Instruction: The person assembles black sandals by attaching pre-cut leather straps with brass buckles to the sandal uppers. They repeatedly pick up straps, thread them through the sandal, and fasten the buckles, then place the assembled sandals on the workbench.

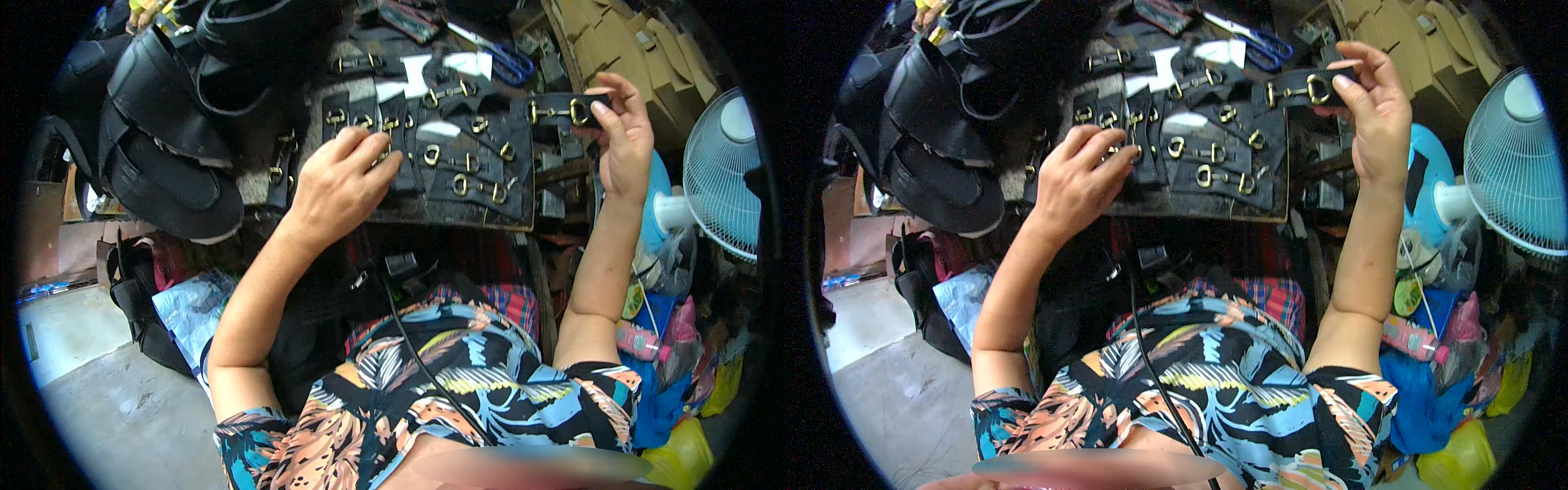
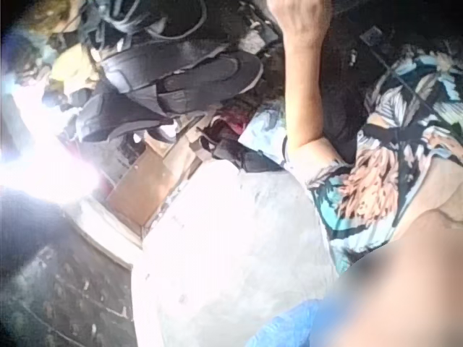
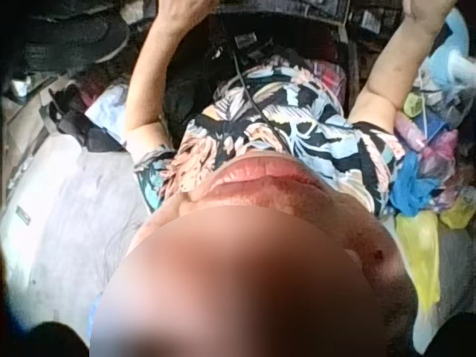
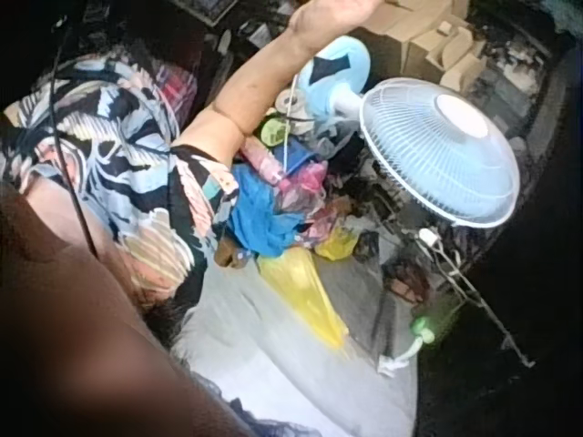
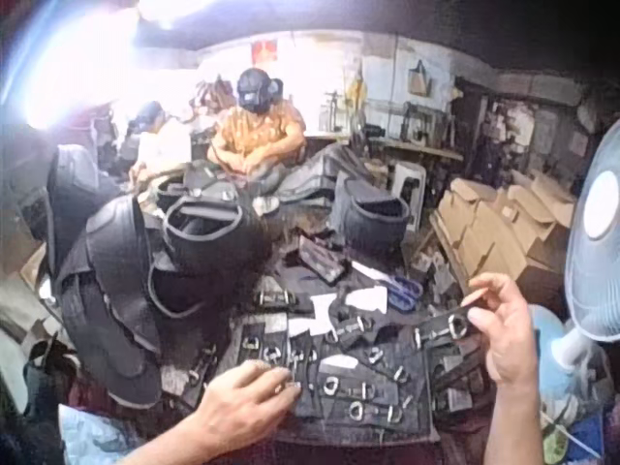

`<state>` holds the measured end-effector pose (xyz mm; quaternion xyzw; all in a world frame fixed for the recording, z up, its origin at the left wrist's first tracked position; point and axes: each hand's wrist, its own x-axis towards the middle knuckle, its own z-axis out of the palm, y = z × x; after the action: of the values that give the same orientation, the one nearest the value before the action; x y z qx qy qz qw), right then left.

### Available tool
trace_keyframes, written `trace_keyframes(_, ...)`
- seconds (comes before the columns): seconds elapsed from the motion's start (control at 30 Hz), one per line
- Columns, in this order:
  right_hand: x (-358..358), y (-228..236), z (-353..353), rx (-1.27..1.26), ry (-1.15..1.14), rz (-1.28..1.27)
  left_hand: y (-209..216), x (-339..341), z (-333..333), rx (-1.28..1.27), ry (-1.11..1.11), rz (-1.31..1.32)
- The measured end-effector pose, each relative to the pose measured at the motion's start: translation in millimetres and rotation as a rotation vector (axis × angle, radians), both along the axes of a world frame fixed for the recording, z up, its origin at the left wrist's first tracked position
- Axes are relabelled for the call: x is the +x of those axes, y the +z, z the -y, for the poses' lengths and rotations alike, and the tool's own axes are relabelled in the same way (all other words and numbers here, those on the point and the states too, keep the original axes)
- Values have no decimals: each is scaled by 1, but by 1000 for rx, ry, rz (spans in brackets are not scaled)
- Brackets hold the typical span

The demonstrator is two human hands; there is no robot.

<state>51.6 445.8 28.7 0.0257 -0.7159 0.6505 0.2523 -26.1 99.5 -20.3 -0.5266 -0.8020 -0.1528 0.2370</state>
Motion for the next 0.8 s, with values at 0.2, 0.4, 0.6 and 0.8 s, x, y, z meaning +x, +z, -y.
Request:
trace_keyframes(0.2, -36, 6, -3, -77, -7, 35, 5, -15, 17, 20, 37, -86)
trace_keyframes(0.4, -83, -9, 1, -189, 180, -99, -6, -8, 16, -30, -27, -143)
trace_keyframes(0.6, -124, -36, 23, -71, 215, 214, -9, -9, 14, 23, -37, -55)
trace_keyframes(0.8, -141, -45, 25, -80, 404, 137, -17, -12, 12, 39, -43, -11)
